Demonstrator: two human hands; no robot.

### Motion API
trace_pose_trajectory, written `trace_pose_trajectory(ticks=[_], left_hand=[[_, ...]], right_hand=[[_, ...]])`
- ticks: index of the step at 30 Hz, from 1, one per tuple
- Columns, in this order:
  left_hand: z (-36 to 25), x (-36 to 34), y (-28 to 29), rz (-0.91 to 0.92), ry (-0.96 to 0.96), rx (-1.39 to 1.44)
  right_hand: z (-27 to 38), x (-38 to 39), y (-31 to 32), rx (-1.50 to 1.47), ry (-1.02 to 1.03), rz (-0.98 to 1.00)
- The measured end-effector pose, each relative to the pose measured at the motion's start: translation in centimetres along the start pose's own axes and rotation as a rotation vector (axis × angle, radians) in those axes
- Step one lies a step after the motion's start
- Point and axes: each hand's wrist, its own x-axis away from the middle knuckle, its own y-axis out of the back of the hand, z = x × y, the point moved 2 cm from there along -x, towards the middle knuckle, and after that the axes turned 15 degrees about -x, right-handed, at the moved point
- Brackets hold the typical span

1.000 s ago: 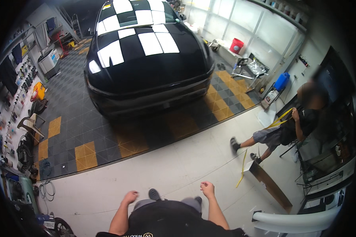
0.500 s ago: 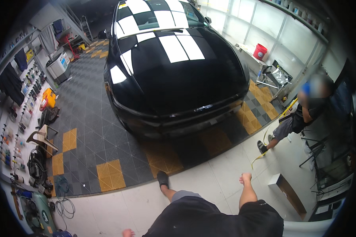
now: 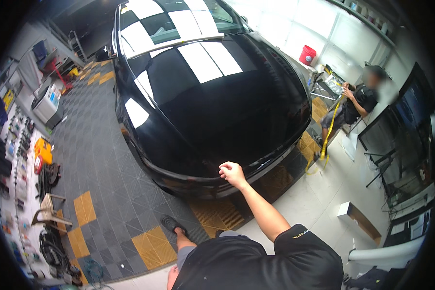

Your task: The person applies a white vinyl wrap to the front bumper of a black car, smoothing it with a squeegee. They then roll up the remaining vinyl and place it inside the car, followed by measuring the hood with a tape measure.

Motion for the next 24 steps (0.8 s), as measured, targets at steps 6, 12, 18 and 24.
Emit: trace_pose_trajectory(ticks=[6,12,18,24], left_hand=[[-2.5,-11.9,17.0,0.377,-0.197,-0.206],[-16.0,-19.2,29.0,0.682,-0.566,-0.213],[-30.1,-27.3,40.9,0.212,-0.522,-0.402],[-24.5,-43.2,52.8,0.081,-0.297,-0.301]], right_hand=[[-1.3,-3.1,-1.6,-0.250,-0.077,-0.429],[-6.5,0.2,-6.6,-0.576,-0.215,-0.911],[-7.1,-4.9,-13.5,-0.469,0.078,-1.418],[0.2,-23.2,-24.9,-0.346,0.520,-1.070]])
